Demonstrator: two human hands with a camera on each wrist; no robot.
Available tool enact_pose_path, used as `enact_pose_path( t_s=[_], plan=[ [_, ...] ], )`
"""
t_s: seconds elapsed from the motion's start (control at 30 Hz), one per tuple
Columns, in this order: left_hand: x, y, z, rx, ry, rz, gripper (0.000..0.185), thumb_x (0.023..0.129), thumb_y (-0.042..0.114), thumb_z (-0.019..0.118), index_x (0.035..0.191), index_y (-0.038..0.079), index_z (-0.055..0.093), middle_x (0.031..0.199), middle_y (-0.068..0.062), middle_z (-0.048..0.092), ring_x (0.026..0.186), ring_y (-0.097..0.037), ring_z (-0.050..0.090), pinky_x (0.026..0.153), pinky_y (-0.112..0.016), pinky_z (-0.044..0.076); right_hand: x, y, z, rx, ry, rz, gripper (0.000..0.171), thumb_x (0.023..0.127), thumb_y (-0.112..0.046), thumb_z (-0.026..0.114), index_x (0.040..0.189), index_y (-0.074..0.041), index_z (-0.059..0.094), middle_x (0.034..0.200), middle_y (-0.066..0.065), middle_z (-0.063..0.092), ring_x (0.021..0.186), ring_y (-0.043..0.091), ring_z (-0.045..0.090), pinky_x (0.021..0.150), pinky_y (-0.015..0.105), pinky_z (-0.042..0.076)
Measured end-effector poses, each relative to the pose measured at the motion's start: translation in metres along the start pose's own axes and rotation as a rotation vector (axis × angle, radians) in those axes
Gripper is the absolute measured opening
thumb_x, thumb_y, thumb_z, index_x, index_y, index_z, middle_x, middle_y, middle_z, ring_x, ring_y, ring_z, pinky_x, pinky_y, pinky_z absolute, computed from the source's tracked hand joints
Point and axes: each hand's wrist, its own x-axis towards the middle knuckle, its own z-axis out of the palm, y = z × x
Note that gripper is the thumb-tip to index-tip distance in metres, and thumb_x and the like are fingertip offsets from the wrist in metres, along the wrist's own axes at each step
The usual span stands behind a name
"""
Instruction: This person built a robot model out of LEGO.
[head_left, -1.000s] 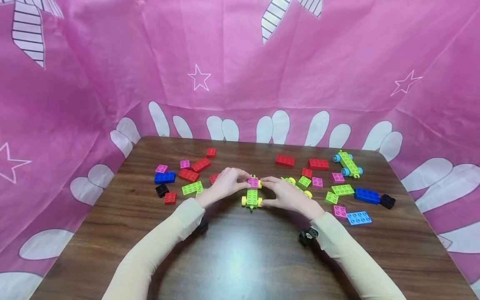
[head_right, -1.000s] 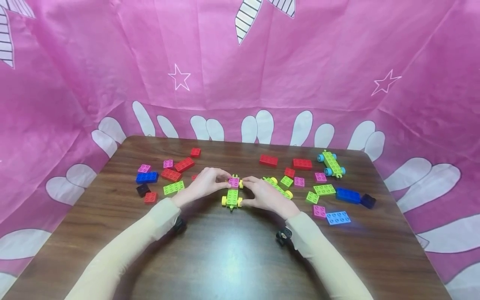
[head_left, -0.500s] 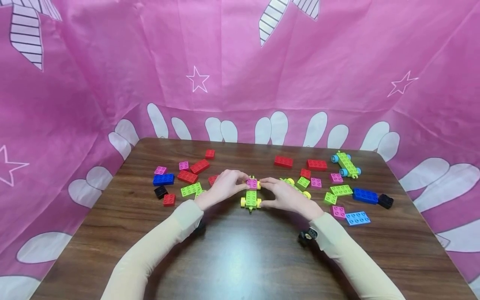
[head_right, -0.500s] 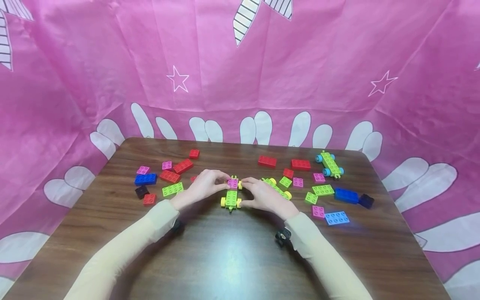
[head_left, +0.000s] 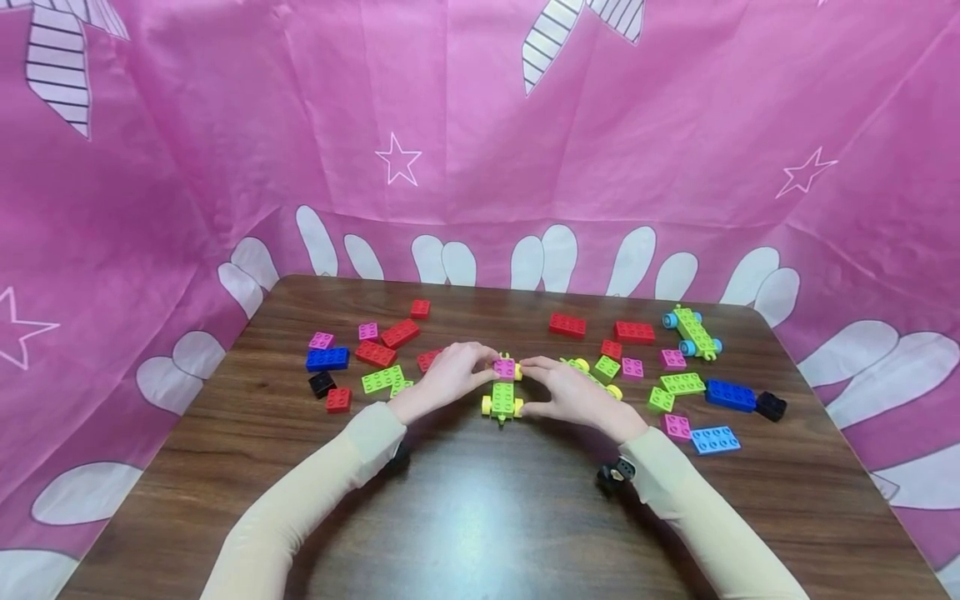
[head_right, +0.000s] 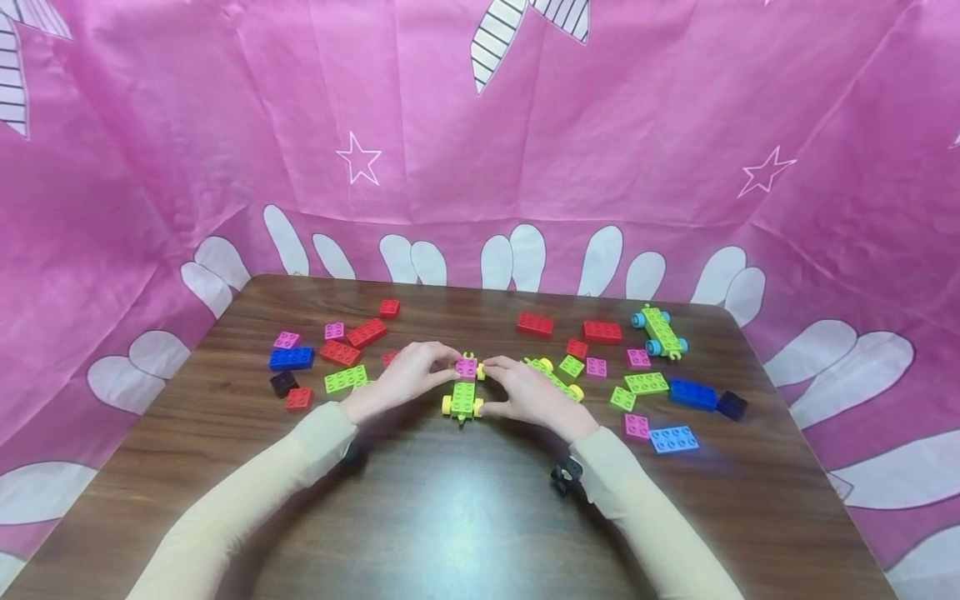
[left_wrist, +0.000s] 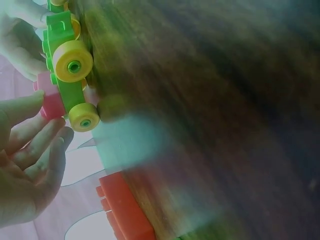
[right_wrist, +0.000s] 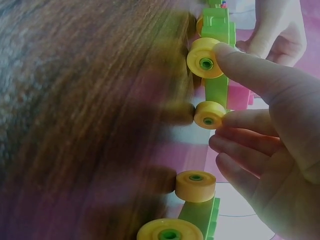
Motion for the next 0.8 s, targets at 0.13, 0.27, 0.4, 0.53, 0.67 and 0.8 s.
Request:
enact_pose_path(
  t_s=[0.13, 0.27, 0.4, 0.53, 0.67, 0.8],
  plan=[
    [0.0, 0.001, -0.001, 0.018, -0.006, 0.018, 0.034, 0.091, 0.026, 0.073, 0.12, 0.01, 0.07, 0.115, -0.005, 0.074, 0.099, -0.018, 0.068, 0.087, -0.036, 0.057, 0.0, 0.0, -0.001, -0.006, -0.004, 0.0, 0.072, 0.082, -0.047, 0.077, 0.135, -0.002, 0.059, 0.141, 0.014, 0.059, 0.128, 0.03, 0.059, 0.105, 0.047, 0.05],
    [0.0, 0.001, -0.004, 0.022, -0.011, 0.04, 0.033, 0.09, 0.025, 0.073, 0.119, 0.009, 0.071, 0.115, -0.006, 0.074, 0.1, -0.019, 0.069, 0.089, -0.037, 0.058, -0.001, -0.001, -0.001, -0.016, -0.008, -0.004, 0.073, 0.082, -0.048, 0.077, 0.136, -0.002, 0.059, 0.141, 0.014, 0.059, 0.128, 0.031, 0.059, 0.105, 0.047, 0.05],
    [0.0, -0.001, -0.006, 0.02, -0.021, 0.048, 0.033, 0.09, 0.025, 0.074, 0.119, 0.01, 0.071, 0.115, -0.006, 0.074, 0.1, -0.02, 0.069, 0.088, -0.037, 0.058, 0.0, -0.001, -0.002, -0.021, -0.013, -0.003, 0.073, 0.082, -0.048, 0.077, 0.136, -0.003, 0.059, 0.141, 0.014, 0.058, 0.129, 0.03, 0.058, 0.106, 0.047, 0.05],
    [0.001, -0.003, -0.007, 0.01, -0.033, 0.047, 0.035, 0.089, 0.026, 0.075, 0.12, 0.011, 0.071, 0.116, -0.005, 0.074, 0.102, -0.019, 0.069, 0.09, -0.037, 0.058, 0.0, 0.0, -0.002, -0.022, -0.016, -0.002, 0.073, 0.082, -0.049, 0.077, 0.136, -0.004, 0.059, 0.142, 0.014, 0.058, 0.13, 0.03, 0.058, 0.106, 0.047, 0.05],
    [0.001, -0.005, -0.007, 0.001, -0.04, 0.04, 0.036, 0.09, 0.028, 0.074, 0.121, 0.012, 0.07, 0.118, -0.004, 0.073, 0.106, -0.019, 0.069, 0.092, -0.038, 0.057, -0.001, 0.0, -0.002, -0.023, -0.018, 0.002, 0.073, 0.082, -0.049, 0.077, 0.136, -0.004, 0.058, 0.142, 0.014, 0.058, 0.13, 0.03, 0.058, 0.106, 0.047, 0.049],
    [-0.002, -0.007, -0.011, 0.001, -0.028, 0.039, 0.036, 0.091, 0.03, 0.072, 0.121, 0.011, 0.07, 0.119, -0.004, 0.073, 0.109, -0.019, 0.069, 0.094, -0.039, 0.056, -0.001, 0.0, -0.002, -0.02, -0.017, 0.004, 0.073, 0.082, -0.049, 0.077, 0.137, -0.004, 0.058, 0.142, 0.013, 0.058, 0.13, 0.03, 0.058, 0.106, 0.047, 0.049]
  ],
)
